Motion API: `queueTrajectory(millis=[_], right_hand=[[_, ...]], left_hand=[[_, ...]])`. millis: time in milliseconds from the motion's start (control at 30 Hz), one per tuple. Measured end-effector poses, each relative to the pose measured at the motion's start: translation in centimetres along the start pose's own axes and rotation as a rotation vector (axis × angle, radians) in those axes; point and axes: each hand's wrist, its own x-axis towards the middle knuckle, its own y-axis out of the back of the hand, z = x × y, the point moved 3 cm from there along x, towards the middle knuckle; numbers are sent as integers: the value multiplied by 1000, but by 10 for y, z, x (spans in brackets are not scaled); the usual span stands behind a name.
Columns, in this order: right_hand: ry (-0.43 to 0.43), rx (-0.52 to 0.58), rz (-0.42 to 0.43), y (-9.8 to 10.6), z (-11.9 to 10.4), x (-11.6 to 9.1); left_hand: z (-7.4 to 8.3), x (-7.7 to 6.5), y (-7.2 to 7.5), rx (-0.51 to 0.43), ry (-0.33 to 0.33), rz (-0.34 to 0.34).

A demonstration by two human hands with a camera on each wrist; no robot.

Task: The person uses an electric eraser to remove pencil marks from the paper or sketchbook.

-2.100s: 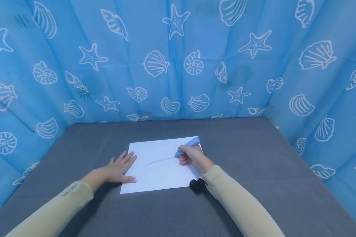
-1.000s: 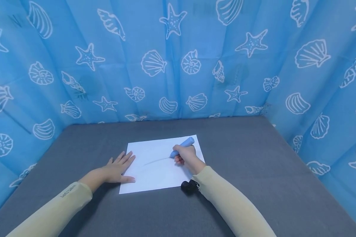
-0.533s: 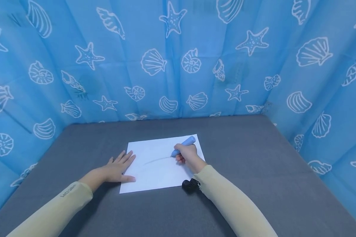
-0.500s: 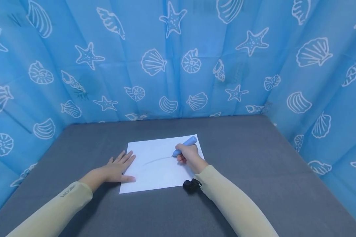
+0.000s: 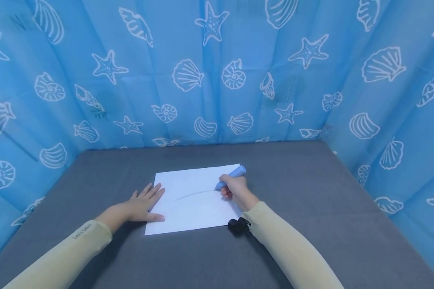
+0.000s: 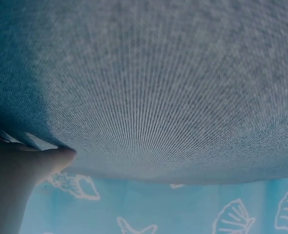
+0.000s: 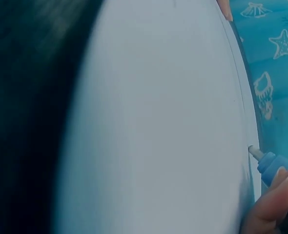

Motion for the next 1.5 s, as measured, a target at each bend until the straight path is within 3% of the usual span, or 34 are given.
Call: queueTrajectory(millis=[200, 500, 833, 1500], right_hand=[[-12, -3, -28, -7, -2, 0], [-16, 8, -10, 0, -1, 0], [-11, -2, -13, -4, 0, 2], [-3, -52, -111, -11, 0, 4]], left_hand=[[0, -1, 0, -2, -7, 7], [2, -1, 0, -12, -6, 3], [11, -10, 9, -23, -9, -27], [13, -12, 13, -3, 7, -33]])
